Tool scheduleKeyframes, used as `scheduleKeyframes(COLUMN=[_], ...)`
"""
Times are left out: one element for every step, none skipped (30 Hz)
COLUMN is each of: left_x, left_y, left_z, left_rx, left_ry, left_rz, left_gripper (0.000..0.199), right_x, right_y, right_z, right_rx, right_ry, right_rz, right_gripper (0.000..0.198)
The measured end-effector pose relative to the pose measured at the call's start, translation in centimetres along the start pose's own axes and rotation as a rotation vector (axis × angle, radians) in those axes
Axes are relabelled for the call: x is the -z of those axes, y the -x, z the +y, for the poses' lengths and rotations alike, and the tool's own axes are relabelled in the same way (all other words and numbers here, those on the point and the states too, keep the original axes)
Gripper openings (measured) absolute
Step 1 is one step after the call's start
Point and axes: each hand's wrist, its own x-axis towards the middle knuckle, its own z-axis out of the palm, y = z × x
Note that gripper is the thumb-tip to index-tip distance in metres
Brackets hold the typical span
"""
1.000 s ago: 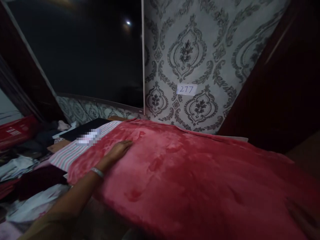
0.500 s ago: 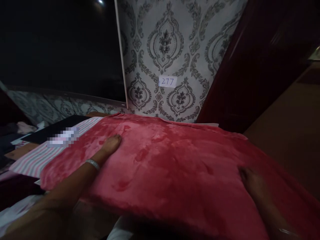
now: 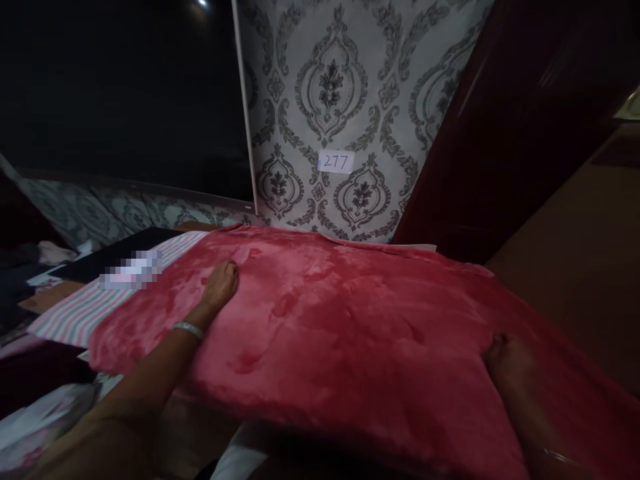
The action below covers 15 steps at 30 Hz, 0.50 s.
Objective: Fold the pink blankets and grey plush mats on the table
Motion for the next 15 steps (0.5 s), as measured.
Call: scheduleKeyframes(left_x=[-0.1,-0.2,-0.4,-0.5,-0.6,-0.7,-0.7,-0.6,-0.5,-0.3,-0.1,0.1,0.4,0.5,0.6], left_y=[0.0,0.0,0.0,0.0,0.1,0.1,0.2,0.3,0.3,0.4,0.4,0.5,0.4,0.4,0.3], left_z=[0.0,-0.1,-0.2,-0.3,-0.4,-0.6,-0.9,-1.2,-1.5,-1.8,-2.2,-2.4,-2.6,-2.6,-2.6], left_rx=[0.004,0.006,0.005,0.001,-0.006,-0.018,-0.037,-0.064,-0.098,-0.136,-0.175,-0.214,-0.249,-0.281,-0.307], left_ry=[0.009,0.019,0.03,0.042,0.056,0.072,0.088,0.104,0.119,0.132,0.143,0.149,0.153,0.154,0.154], left_rz=[0.003,-0.001,-0.011,-0.025,-0.04,-0.055,-0.07,-0.085,-0.101,-0.118,-0.135,-0.152,-0.167,-0.18,-0.191], left_gripper=[0.04,0.04,0.04,0.04,0.04,0.041,0.041,0.041,0.04,0.039,0.038,0.036,0.034,0.032,0.03], right_x=[0.2,0.4,0.6,0.7,0.8,0.8,0.9,0.9,0.9,0.8,0.8,0.7,0.5,0.4,0.3], right_y=[0.1,0.2,0.3,0.3,0.3,0.3,0.2,0.2,0.2,0.1,0.1,0.0,0.0,-0.1,-0.2], right_z=[-0.2,-0.3,-0.4,-0.4,-0.5,-0.5,-0.5,-0.5,-0.4,-0.3,-0.2,-0.1,0.1,0.3,0.5], right_rx=[-0.039,-0.067,-0.082,-0.074,-0.064,-0.064,-0.079,-0.098,-0.122,-0.14,-0.135,-0.106,-0.058,-0.002,0.045], right_ry=[-0.022,-0.044,-0.062,-0.074,-0.082,-0.09,-0.096,-0.105,-0.116,-0.133,-0.164,-0.21,-0.262,-0.31,-0.342], right_rz=[-0.011,-0.028,-0.049,-0.074,-0.091,-0.104,-0.107,-0.107,-0.1,-0.09,-0.08,-0.075,-0.072,-0.073,-0.072], right_gripper=[0.056,0.056,0.056,0.056,0.056,0.056,0.055,0.053,0.051,0.048,0.047,0.046,0.047,0.048,0.048])
